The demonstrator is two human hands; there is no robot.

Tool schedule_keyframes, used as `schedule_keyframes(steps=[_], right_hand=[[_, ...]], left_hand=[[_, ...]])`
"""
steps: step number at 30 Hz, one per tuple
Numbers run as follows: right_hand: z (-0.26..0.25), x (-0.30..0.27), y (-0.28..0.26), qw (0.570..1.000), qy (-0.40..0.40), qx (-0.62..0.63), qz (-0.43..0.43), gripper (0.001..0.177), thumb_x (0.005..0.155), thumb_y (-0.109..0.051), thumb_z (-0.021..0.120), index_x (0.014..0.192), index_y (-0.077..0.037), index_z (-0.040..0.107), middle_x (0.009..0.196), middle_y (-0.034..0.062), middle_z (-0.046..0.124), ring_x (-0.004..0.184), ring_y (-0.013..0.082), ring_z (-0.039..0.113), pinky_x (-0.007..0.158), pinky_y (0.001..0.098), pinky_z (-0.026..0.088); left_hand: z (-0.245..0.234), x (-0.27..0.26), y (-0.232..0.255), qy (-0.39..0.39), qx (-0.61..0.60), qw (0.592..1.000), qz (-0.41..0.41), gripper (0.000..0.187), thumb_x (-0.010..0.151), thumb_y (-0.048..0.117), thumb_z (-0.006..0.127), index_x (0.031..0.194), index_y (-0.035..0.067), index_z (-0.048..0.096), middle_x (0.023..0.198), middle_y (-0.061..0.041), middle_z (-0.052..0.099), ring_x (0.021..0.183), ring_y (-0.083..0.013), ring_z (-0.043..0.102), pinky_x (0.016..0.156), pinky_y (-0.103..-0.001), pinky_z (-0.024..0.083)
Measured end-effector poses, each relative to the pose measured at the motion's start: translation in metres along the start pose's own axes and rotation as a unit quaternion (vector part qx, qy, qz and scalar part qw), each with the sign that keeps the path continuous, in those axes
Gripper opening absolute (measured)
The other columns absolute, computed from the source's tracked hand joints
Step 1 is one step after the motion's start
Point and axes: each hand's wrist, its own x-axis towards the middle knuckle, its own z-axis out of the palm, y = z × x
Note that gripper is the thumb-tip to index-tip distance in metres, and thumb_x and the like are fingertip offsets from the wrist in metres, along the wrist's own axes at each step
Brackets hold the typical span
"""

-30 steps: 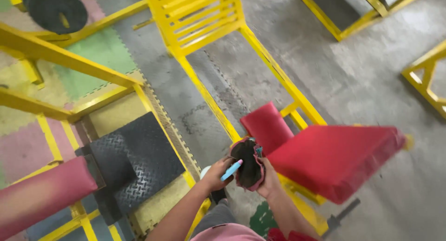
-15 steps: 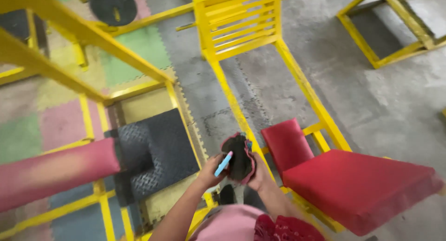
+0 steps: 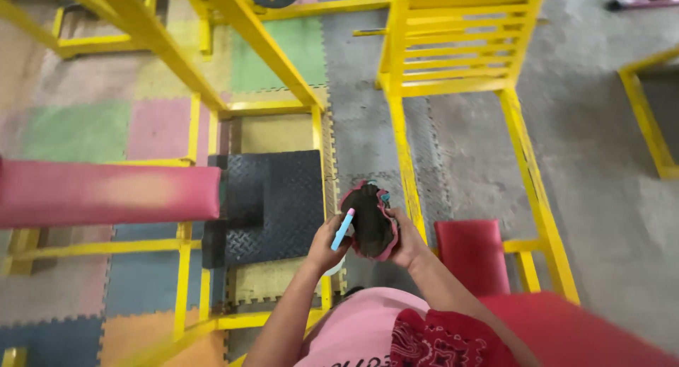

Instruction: Cleaning various pieces of gym equipment using a spray bottle and a cloth.

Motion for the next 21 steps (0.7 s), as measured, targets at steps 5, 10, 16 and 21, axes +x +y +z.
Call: schedule_keyframes(steps=[5, 10, 16, 21], right_hand=[[-0.007, 0.049, -0.054, 0.998, -0.033, -0.06, 0.005, 0.057, 0.098, -0.042, 0.043, 0.136, -0.003, 0.061, 0.131, 0.0189, 0.068, 0.116, 0.0378, 0.066, 0.103, 0.0606, 0.05], [-0.013, 0.094, -0.139, 0.998, -0.021, -0.043, 0.031, 0.058, 0.098, -0.044, 0.042, 0.137, -0.004, 0.06, 0.133, 0.0193, 0.067, 0.119, 0.0378, 0.065, 0.105, 0.059, 0.049], [0.007, 0.117, -0.252, 0.996, -0.017, -0.056, 0.073, 0.059, 0.095, -0.046, 0.042, 0.138, -0.008, 0.057, 0.138, 0.0187, 0.062, 0.121, 0.0417, 0.061, 0.101, 0.0685, 0.047], [0.028, 0.144, -0.316, 0.993, 0.002, -0.088, 0.08, 0.062, 0.094, -0.048, 0.041, 0.142, -0.012, 0.055, 0.141, 0.0159, 0.061, 0.124, 0.0392, 0.06, 0.101, 0.0668, 0.047]], left_hand=[[0.008, 0.05, -0.003, 0.016, 0.014, 0.999, -0.043, 0.051, 0.073, 0.003, 0.071, 0.123, 0.007, 0.062, 0.108, -0.019, 0.068, 0.104, -0.0412, 0.068, 0.089, -0.044, 0.056], [0.038, 0.137, -0.027, 0.051, 0.056, 0.997, 0.025, 0.057, 0.073, 0.003, 0.072, 0.128, 0.005, 0.058, 0.12, -0.022, 0.066, 0.113, -0.0463, 0.062, 0.094, -0.048, 0.053], [0.049, 0.244, 0.019, 0.018, 0.082, 0.996, -0.029, 0.067, 0.07, 0.008, 0.077, 0.134, 0.007, 0.055, 0.125, -0.021, 0.062, 0.116, -0.0455, 0.059, 0.094, -0.049, 0.052], [0.053, 0.305, 0.023, 0.008, 0.109, 0.99, -0.092, 0.064, 0.067, 0.012, 0.082, 0.125, 0.008, 0.057, 0.122, -0.019, 0.063, 0.115, -0.0442, 0.059, 0.094, -0.05, 0.051]])
